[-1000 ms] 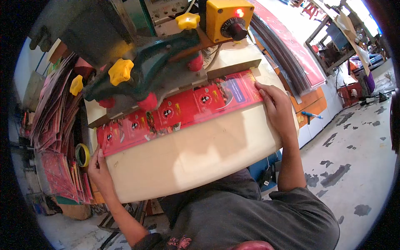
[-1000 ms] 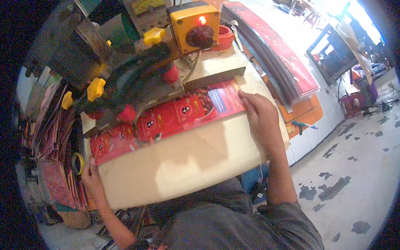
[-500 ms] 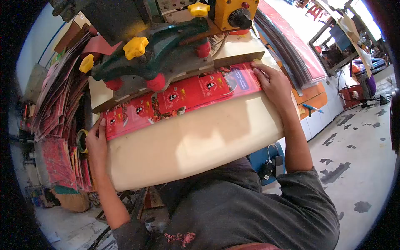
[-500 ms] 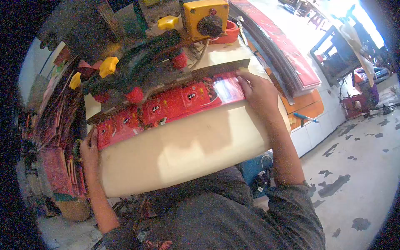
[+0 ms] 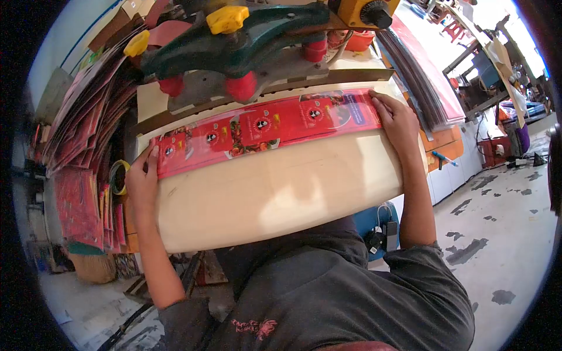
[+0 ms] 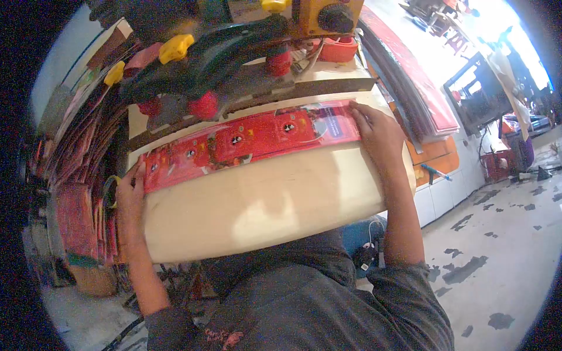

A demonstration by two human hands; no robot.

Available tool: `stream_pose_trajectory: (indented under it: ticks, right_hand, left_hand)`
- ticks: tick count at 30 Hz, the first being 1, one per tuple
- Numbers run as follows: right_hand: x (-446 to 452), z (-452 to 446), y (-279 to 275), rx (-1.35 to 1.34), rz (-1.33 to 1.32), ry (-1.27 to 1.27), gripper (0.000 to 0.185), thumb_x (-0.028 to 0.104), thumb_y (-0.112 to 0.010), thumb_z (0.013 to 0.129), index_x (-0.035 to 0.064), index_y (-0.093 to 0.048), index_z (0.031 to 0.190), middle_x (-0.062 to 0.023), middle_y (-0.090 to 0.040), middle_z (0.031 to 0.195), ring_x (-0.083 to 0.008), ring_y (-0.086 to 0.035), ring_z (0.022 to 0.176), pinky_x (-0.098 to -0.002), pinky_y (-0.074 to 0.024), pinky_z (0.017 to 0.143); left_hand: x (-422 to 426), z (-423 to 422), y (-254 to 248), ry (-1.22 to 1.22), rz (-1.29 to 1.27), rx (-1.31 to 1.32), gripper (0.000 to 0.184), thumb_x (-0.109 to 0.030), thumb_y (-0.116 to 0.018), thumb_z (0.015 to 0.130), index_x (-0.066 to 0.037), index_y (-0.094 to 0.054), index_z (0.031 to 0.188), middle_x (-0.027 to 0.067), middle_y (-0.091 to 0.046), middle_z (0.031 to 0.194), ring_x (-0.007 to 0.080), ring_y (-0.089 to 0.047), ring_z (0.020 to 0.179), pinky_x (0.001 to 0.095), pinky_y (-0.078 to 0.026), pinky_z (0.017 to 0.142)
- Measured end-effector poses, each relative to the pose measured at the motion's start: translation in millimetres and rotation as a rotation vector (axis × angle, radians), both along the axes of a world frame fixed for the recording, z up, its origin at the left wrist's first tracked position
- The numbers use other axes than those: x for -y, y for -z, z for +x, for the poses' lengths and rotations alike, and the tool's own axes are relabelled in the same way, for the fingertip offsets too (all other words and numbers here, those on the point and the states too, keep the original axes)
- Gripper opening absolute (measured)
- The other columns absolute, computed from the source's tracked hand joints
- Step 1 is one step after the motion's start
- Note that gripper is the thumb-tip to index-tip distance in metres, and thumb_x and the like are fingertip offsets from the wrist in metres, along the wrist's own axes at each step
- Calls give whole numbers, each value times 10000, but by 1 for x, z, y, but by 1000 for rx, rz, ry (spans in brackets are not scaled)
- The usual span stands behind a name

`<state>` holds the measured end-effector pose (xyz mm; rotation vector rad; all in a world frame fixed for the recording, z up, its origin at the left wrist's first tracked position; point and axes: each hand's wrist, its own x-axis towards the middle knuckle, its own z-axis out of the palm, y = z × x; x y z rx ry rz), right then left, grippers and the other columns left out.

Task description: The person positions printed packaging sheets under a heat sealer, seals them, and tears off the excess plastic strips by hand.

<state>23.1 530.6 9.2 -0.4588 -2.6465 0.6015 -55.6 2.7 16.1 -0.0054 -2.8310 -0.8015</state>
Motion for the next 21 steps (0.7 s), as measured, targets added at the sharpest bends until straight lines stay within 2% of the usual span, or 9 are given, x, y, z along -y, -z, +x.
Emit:
stream_pose_trajectory:
  ticks: [4, 8, 9, 10, 14, 16, 17, 20, 21]
  right_hand:
    - [-1, 2, 3, -69, -56, -41, 314, 382, -622, 995, 194, -760, 1206, -164, -747, 1096, -327, -733, 986, -420, -545, 869]
    - [-3, 0, 5, -191, -172, -140, 288, 260, -655, 992, 114, -746, 1223, -165, -762, 1075, -294, -756, 926, -369, -556, 827]
    - [0, -1, 4, -242, -252, -163, 286, 208, -655, 998, 78, -735, 1240, -157, -771, 984, -213, -742, 866, -327, -544, 799]
    - [4, 1, 0, -241, -259, -177, 286, 208, -655, 998, 78, -735, 1240, -157, -771, 984, -213, -742, 866, -327, -544, 799]
    - [6, 6, -10, -156, -256, -74, 325, 217, -673, 1007, 74, -708, 1296, -11, -569, 753, -77, -506, 716, -262, -461, 672]
    - [8, 7, -13, -167, -286, -95, 335, 218, -673, 1009, 85, -698, 1315, 21, -535, 749, -70, -480, 706, -251, -434, 645]
    - [6, 3, -6, -243, -307, -142, 335, 217, -668, 1015, 92, -694, 1324, 35, -488, 741, -68, -445, 690, -246, -399, 618]
    - [-7, 2, 2, -210, -259, -137, 355, 195, -646, 1030, 114, -668, 1375, 73, -382, 752, -38, -368, 673, -209, -305, 589]
    - [-9, 1, 3, -206, -294, -143, 372, 187, -644, 1031, 106, -648, 1394, 71, -432, 758, -33, -405, 688, -202, -334, 606]
  left_hand:
    - [-1, 3, 9, 20, 76, -118, 447, -421, -606, 1022, -65, -706, 1273, 249, -715, 1145, 352, -714, 1048, 369, -512, 938]
    - [0, 1, 11, -4, 157, -125, 400, -350, -649, 1009, -49, -712, 1264, 214, -747, 1108, 201, -712, 954, 319, -515, 884]
    - [-5, 3, 7, 9, 175, -173, 393, -333, -669, 1000, -43, -714, 1262, 193, -761, 1082, 141, -669, 882, 294, -515, 839]
    - [-5, 3, 6, -5, 169, -174, 393, -333, -669, 1000, -43, -714, 1262, 193, -761, 1082, 141, -669, 882, 294, -515, 839]
    - [5, -2, 12, -46, 188, -149, 407, -341, -697, 981, -51, -717, 1266, 191, -766, 1072, 119, -635, 810, 290, -521, 781]
    - [-1, 1, 8, -5, 209, -218, 409, -340, -716, 969, -58, -721, 1265, 147, -765, 920, 91, -585, 748, 272, -497, 712]
    - [-2, 5, 0, -110, 190, -67, 406, -331, -727, 963, -55, -725, 1260, 70, -676, 759, 71, -509, 682, 253, -447, 633]
    - [-4, 6, -1, -74, 240, -124, 406, -321, -730, 962, -33, -726, 1249, 18, -578, 694, 65, -455, 650, 249, -405, 590]
    - [-1, 5, 0, -34, 248, -162, 409, -305, -737, 957, -10, -723, 1240, 30, -614, 710, 65, -481, 665, 249, -425, 608]
